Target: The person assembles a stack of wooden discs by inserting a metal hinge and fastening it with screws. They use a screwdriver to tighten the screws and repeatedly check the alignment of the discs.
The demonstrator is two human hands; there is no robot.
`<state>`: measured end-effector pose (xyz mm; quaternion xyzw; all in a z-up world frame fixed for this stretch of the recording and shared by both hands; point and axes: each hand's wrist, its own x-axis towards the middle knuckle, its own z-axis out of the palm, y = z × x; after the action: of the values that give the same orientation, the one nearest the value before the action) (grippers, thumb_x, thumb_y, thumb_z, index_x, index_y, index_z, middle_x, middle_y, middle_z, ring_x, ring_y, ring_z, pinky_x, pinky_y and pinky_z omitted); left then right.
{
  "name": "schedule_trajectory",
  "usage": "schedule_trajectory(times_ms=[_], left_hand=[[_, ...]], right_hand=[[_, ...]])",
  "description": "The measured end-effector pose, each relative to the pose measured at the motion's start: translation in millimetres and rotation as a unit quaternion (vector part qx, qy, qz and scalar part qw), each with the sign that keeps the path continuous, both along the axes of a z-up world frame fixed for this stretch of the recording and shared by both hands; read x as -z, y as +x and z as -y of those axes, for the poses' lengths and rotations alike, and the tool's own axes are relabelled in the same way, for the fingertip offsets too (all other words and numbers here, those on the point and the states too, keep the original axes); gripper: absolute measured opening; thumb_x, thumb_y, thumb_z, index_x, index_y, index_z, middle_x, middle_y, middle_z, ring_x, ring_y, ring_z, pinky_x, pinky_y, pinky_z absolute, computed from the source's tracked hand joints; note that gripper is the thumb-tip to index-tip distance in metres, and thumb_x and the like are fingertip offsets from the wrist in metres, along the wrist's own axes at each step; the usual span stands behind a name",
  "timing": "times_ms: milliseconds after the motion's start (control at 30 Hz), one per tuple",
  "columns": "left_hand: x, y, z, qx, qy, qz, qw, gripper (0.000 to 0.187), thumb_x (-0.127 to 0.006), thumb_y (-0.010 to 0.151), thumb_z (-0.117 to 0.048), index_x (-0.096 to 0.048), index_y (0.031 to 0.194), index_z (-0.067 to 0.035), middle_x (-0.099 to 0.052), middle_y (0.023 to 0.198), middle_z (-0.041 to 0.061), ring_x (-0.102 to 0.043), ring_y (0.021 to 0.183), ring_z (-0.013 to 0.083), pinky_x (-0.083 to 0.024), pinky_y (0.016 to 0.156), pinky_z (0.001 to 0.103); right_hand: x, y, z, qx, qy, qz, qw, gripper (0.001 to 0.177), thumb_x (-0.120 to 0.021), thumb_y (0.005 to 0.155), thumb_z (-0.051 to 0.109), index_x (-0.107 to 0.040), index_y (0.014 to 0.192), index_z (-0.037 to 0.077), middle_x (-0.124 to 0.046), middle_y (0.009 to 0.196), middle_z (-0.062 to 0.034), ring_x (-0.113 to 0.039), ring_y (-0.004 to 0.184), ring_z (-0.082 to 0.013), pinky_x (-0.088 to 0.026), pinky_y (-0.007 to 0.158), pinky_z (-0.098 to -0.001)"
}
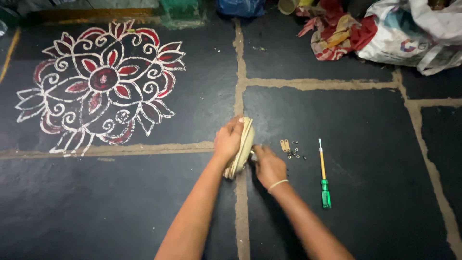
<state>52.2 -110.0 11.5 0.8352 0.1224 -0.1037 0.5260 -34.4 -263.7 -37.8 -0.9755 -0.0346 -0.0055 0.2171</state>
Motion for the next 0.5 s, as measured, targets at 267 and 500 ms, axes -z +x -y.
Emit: schedule_trajectory(times_ms=[267, 500], left_hand=[[-6.7, -6.7, -8.3, 0.064, -0.014, 0.023, 0.998, 0.046, -0.053, 0.096, -0.048, -0.069, 0.133, -0.026, -0.071, 0.131, 0.008, -0.065, 0.125, 0.0282, -0.048, 0.104, 0.036], [-16.7, -20.5, -16.0, 0.138, -0.050, 0.056, 0.988, 0.041, -0.054, 0.098, -0.042, -0.069, 0.132, -0.024, -0.069, 0.136, 0.006, -0.067, 0.123, 0.0256, -0.050, 0.102, 0.035]], right_hand=[[-20.4, 30.6, 49.8, 0.070, 0.435, -0.468, 0.766, 0.062, -0.074, 0.086, 0.039, -0.045, 0.135, 0.016, -0.072, 0.125, -0.0154, -0.077, 0.092, -0.0258, -0.063, 0.056, -0.0371], [7.6, 38.4, 56.8, -0.047, 0.444, -0.559, 0.699, 0.055, -0.068, 0.088, 0.046, -0.059, 0.127, 0.009, -0.074, 0.121, -0.0075, -0.077, 0.095, -0.0202, -0.063, 0.066, -0.0410]])
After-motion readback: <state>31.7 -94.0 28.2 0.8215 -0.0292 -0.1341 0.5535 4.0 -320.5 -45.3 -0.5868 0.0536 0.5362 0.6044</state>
